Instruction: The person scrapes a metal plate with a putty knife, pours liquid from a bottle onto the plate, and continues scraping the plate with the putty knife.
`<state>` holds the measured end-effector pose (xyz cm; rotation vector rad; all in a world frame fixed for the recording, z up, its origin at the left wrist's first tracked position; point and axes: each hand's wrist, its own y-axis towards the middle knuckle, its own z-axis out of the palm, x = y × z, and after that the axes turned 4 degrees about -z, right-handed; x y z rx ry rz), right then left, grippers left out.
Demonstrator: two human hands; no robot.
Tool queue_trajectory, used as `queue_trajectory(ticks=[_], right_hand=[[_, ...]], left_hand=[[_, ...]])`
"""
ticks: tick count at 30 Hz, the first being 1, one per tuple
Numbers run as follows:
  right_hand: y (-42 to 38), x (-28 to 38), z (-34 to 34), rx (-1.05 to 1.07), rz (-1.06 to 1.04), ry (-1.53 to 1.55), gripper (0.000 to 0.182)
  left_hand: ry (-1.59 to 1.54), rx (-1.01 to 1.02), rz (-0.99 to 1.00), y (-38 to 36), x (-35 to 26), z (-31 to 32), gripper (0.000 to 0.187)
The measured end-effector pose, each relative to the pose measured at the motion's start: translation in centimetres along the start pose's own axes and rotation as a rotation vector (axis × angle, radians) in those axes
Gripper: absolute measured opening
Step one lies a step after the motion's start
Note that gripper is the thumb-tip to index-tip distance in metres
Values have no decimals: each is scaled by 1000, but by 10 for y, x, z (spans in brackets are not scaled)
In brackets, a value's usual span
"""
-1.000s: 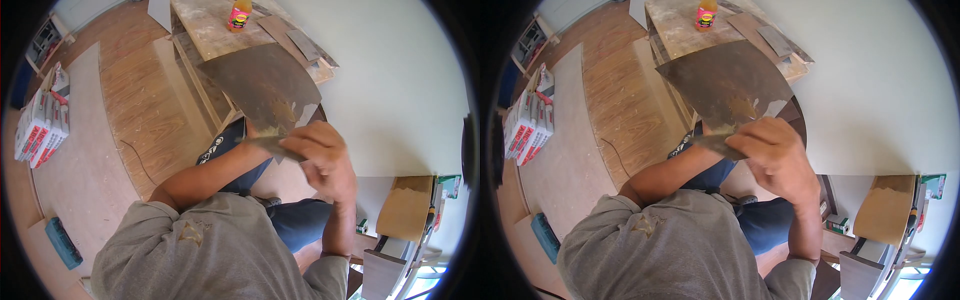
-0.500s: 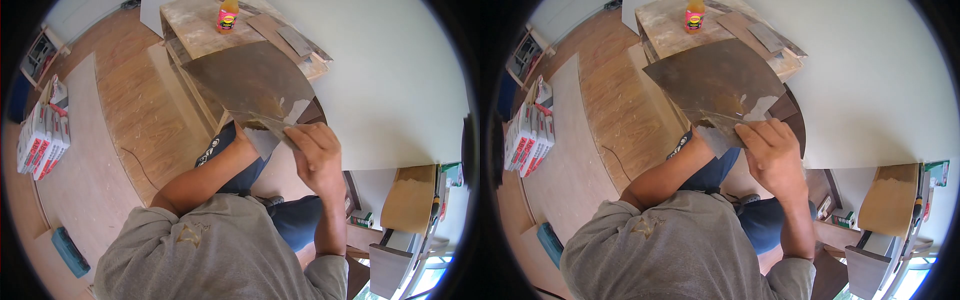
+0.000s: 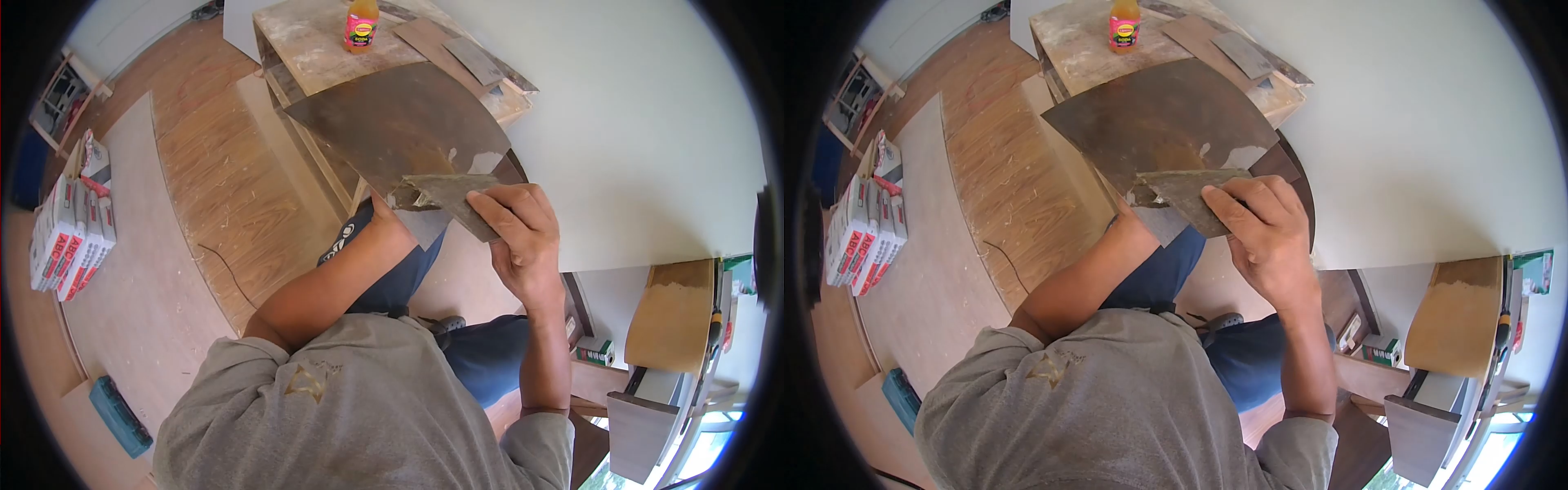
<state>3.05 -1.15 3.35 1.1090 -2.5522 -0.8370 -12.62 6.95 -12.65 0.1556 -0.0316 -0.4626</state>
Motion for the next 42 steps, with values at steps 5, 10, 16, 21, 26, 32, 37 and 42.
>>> queue_trajectory(ticks=[5,10,16,21,26,32,37,42], right_hand=[[6,2,8,-48,-2,148,56],[5,17,11,46,24,63,54],[7,33,5,-5,58,34,43],[25,48,-12,131,88,10,27],[37,46,-30,285,205,40,16],[29,56,-39,247,122,148,24],[22,49,-75,13,254,177,26],[12,21,-48,-81,244,322,19]], left_hand=[[60,41,-18,1,1,-18,70],[-39,0,-21,1,0,-15,72],[-1,-87,27,-3,6,-5,67],[-17,134,47,6,12,-5,59],[-30,181,77,6,29,25,55],[-287,160,58,45,42,3,53],[-177,-82,81,20,26,38,55],[-119,-37,128,23,25,21,56]])
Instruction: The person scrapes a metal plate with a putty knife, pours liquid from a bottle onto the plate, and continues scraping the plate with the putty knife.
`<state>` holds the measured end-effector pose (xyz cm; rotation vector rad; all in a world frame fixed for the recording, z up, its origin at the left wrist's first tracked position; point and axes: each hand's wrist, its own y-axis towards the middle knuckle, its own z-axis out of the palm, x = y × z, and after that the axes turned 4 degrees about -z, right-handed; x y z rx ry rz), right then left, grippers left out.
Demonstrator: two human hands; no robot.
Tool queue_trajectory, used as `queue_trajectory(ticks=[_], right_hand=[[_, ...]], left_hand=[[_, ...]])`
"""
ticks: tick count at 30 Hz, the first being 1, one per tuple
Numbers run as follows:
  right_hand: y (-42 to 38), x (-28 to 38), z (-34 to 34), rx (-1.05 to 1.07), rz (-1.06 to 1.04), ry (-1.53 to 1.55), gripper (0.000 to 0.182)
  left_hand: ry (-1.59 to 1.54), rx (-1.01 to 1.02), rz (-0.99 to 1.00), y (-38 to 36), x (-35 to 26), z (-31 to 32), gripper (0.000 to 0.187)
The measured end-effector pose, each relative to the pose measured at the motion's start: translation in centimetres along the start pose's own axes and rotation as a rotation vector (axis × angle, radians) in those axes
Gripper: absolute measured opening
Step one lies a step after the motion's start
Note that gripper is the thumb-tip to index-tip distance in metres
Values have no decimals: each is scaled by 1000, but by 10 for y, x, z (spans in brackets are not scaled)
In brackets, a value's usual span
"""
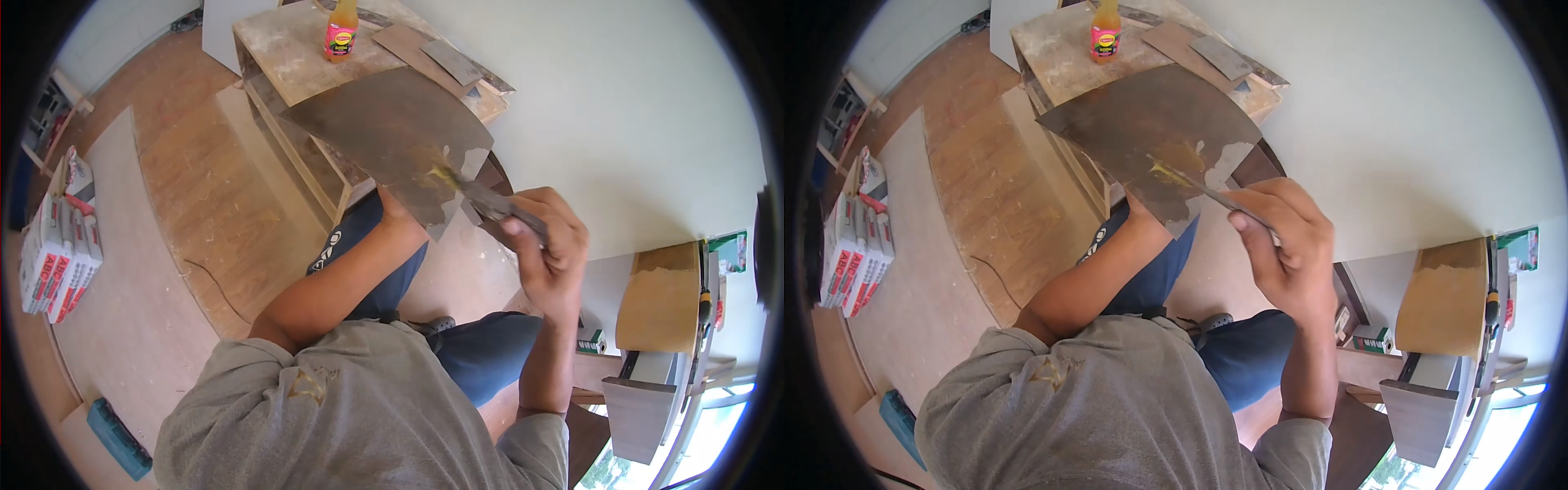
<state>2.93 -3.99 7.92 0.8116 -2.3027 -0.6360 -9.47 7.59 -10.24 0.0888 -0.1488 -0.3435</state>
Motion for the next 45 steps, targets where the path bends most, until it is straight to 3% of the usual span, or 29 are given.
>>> queue_trajectory(ticks=[2,4,8,10,12,14,16,18,23,25,32,34,35,37,38,42,45], right_hand=[[-2,-14,12,28,-6,-49,29],[-2,-26,19,83,-161,-231,43],[-16,-42,32,149,-219,-289,54],[-24,-49,40,135,-239,-272,57],[-31,-49,41,109,-242,-220,59],[-32,-46,28,119,-231,-161,59],[-29,-47,18,133,-217,-103,59],[-24,-53,16,48,-195,-287,58],[-16,-57,30,107,-237,-164,56],[-15,-54,37,133,-281,-261,55],[-29,-26,15,229,-220,-118,54],[-29,-16,-3,173,-189,-2,53],[-28,-14,-8,64,-198,-43,51],[-19,-13,-16,20,-204,-167,52],[-14,-16,-18,-21,-213,-289,52],[11,-40,-11,-131,-106,-84,45],[37,-53,-4,-73,-157,-61,42]], left_hand=[[1,-8,8,3,-8,-7,58],[-38,94,-92,1,-16,-12,60],[-35,169,-91,-1,-19,-11,62],[99,-72,-13,-2,-16,-2,62],[50,-180,-26,-5,-21,13,62],[-5,-288,-35,1,-24,7,62],[-9,41,30,15,-26,-20,60],[-5,42,5,17,-26,-32,60],[-1,81,-71,23,-34,-40,59],[1,93,-97,21,-39,-43,59],[-1,134,-182,12,-43,-33,58],[127,-214,-77,-3,-34,17,57],[128,-214,-79,-1,-33,12,57],[27,36,-78,6,-34,-1,56],[30,41,-84,6,-35,-5,56],[5,96,-67,-9,-48,-10,58],[20,116,-53,-7,-56,-5,58]])
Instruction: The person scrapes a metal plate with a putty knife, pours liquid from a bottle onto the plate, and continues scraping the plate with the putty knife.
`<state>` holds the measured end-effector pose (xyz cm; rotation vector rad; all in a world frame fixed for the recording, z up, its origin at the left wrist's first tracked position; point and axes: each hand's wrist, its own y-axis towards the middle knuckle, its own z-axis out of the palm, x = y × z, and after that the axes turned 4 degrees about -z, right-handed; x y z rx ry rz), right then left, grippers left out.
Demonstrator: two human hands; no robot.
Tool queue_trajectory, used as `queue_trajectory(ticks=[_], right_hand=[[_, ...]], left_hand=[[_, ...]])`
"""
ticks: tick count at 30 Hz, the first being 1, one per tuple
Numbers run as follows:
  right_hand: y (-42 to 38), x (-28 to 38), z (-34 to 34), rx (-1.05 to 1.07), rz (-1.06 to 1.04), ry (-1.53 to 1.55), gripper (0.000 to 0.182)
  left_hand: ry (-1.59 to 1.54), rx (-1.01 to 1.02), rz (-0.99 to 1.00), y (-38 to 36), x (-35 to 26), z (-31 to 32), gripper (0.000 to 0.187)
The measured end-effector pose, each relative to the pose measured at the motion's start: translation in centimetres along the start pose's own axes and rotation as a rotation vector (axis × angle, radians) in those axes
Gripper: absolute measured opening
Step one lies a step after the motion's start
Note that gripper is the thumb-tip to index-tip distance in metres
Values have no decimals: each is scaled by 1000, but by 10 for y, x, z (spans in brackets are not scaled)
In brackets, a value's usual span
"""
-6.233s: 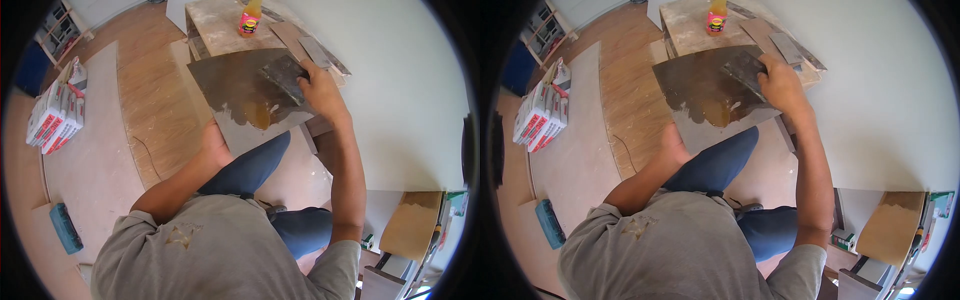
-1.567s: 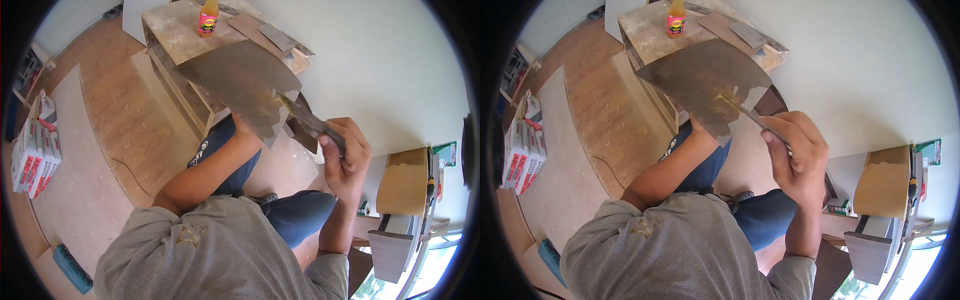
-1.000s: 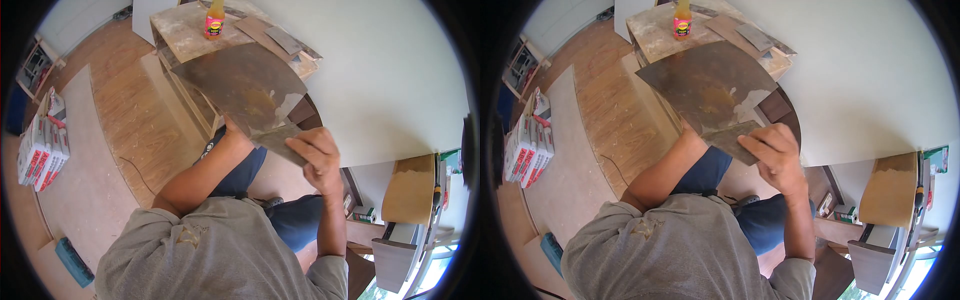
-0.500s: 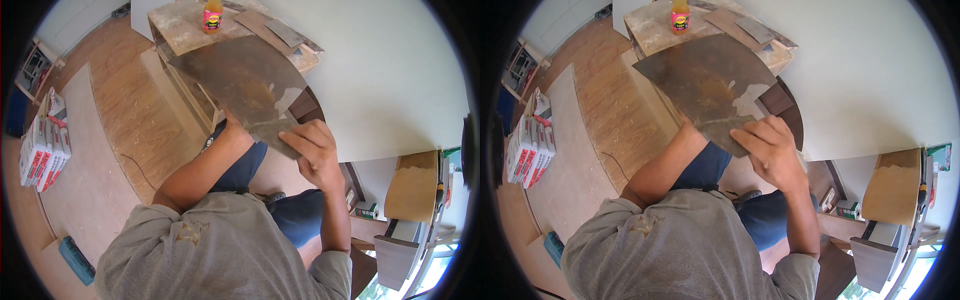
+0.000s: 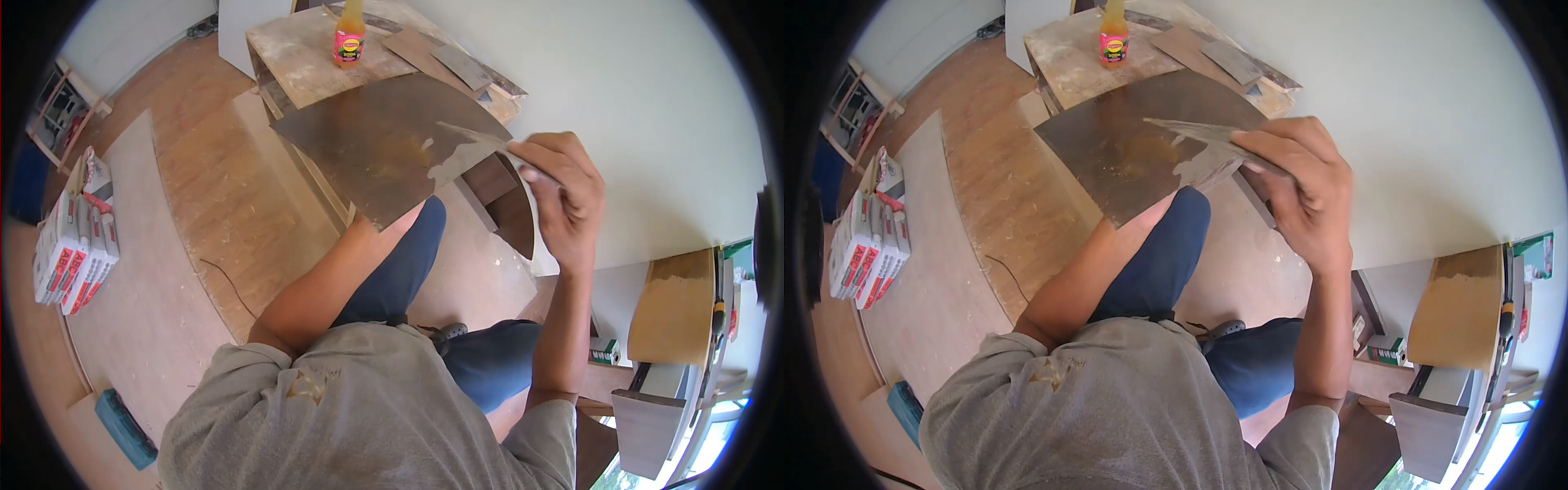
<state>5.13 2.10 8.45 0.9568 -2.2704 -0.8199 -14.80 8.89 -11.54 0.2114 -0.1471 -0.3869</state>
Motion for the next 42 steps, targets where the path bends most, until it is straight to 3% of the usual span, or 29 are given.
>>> queue_trajectory(ticks=[3,6,10,15,20,26,33,42], right_hand=[[3,-18,19,115,-82,-40,45],[-4,-34,40,205,-23,-45,51],[-8,-48,43,153,-4,-17,50],[-17,-44,57,286,-81,-113,49],[-26,-39,82,263,-101,-82,48],[-19,-42,56,278,-55,-26,48],[-27,-47,80,264,-59,21,58],[-48,-35,41,389,-16,81,50]], left_hand=[[16,20,10,7,-5,5,58],[22,36,32,4,-17,6,58],[25,44,21,5,-13,4,58],[32,50,20,-8,-15,1,58],[60,35,48,-13,-25,-1,58],[69,29,44,-9,-34,-4,58],[78,58,18,4,-28,-2,59],[90,66,-2,19,-28,-4,59]])
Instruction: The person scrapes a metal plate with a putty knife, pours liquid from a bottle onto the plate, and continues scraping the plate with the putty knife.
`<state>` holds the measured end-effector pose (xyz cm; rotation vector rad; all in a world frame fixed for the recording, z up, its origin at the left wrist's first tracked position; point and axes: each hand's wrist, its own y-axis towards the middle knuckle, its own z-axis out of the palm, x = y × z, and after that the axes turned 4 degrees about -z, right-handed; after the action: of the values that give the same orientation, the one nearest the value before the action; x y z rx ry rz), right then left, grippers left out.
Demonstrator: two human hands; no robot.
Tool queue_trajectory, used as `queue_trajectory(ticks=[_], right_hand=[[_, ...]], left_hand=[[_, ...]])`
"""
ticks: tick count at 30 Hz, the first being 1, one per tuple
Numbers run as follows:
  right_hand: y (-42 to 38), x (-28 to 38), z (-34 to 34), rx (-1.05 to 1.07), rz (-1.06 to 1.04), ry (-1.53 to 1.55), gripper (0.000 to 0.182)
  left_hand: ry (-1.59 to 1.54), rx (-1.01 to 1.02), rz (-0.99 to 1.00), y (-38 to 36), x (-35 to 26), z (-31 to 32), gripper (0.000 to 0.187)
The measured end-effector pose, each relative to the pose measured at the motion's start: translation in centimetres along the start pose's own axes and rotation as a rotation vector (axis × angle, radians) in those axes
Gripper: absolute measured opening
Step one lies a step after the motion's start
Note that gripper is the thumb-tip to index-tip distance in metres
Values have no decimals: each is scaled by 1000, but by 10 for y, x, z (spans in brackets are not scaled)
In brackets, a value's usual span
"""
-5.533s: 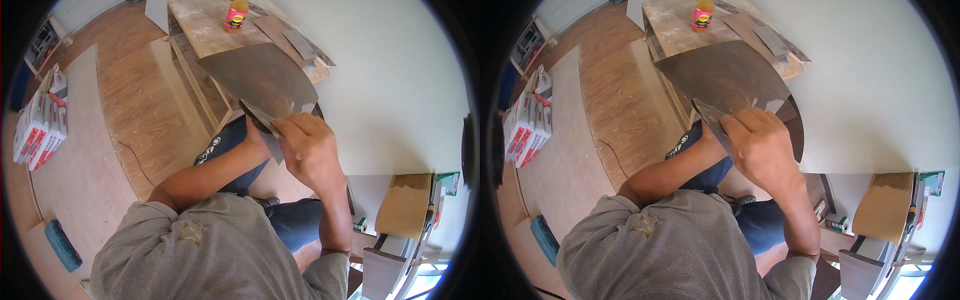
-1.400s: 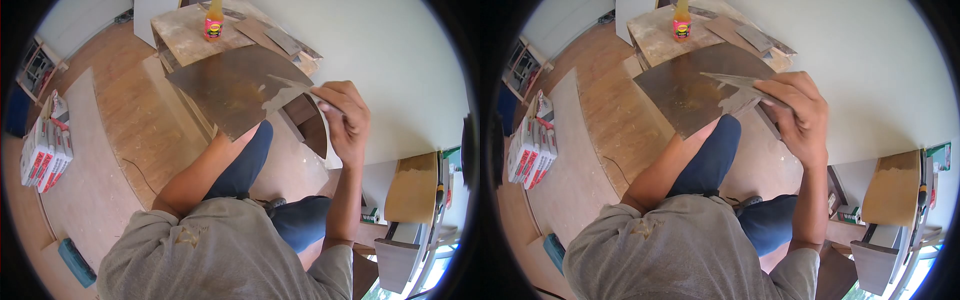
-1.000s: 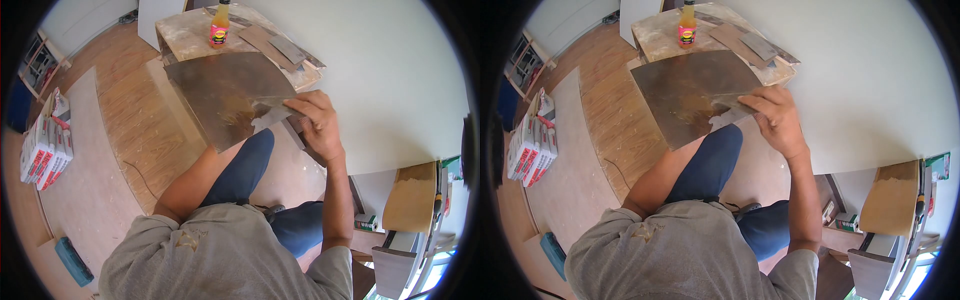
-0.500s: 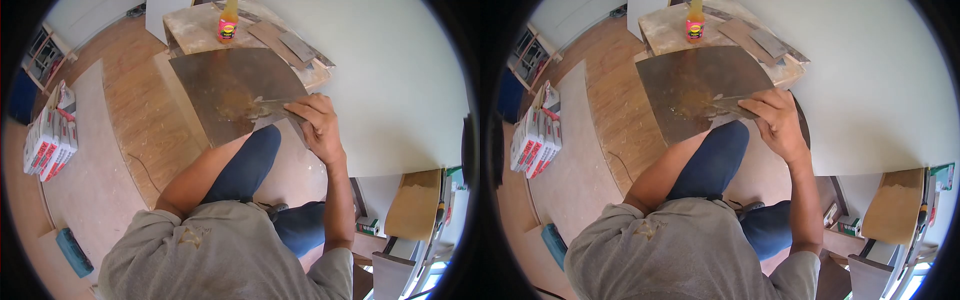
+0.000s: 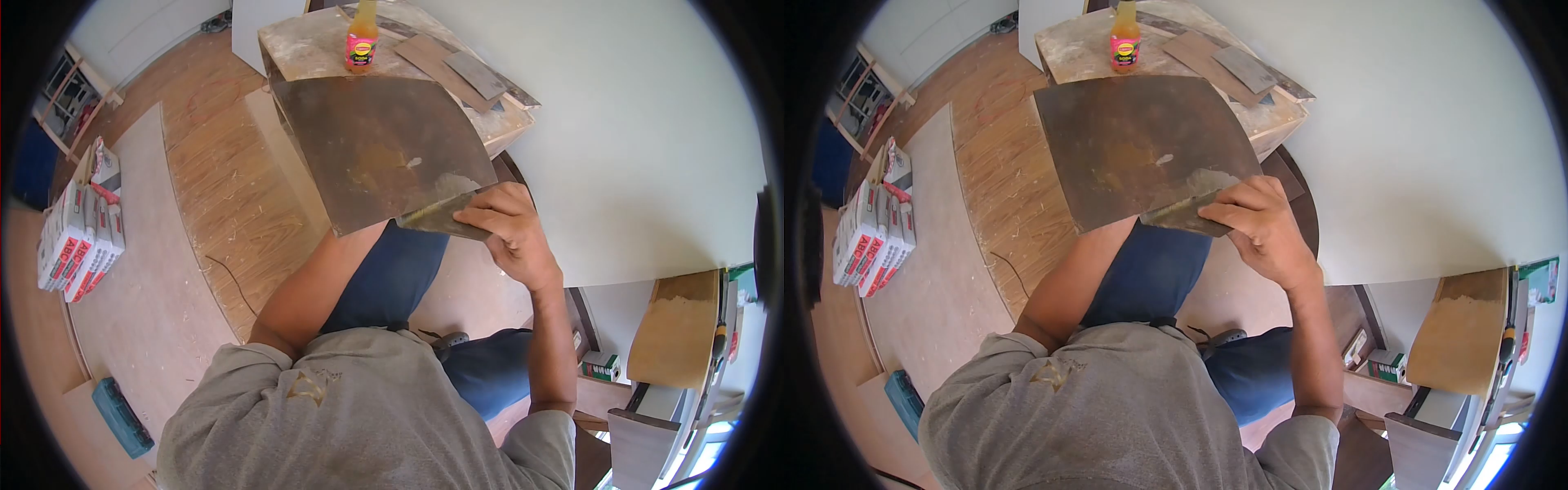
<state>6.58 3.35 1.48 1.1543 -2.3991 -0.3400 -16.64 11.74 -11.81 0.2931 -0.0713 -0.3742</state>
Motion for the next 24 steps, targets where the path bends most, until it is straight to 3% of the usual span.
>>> queue_trajectory(ticks=[4,6,7,9,11,13,15,17,24], right_hand=[[-8,1,-15,-146,29,32,40],[2,3,-33,-549,194,145,29],[5,1,-38,-556,195,134,29],[14,-2,-45,-507,160,-11,21],[22,-11,-46,-484,166,0,25],[26,-22,-41,-305,21,-196,29],[28,-23,-25,-271,22,-109,36],[26,-17,-13,-107,-6,-211,38],[13,-6,7,-100,50,-214,39]], left_hand=[[7,18,-20,-18,-12,2,59],[6,29,-38,-8,-12,3,59],[6,39,-48,-3,-14,4,59],[8,58,-66,1,-13,6,59],[11,75,-69,-5,-13,9,59],[15,80,-68,-1,-14,10,59],[20,83,-59,3,-4,11,59],[23,80,-48,0,-1,10,59],[25,68,-55,1,3,3,59]])
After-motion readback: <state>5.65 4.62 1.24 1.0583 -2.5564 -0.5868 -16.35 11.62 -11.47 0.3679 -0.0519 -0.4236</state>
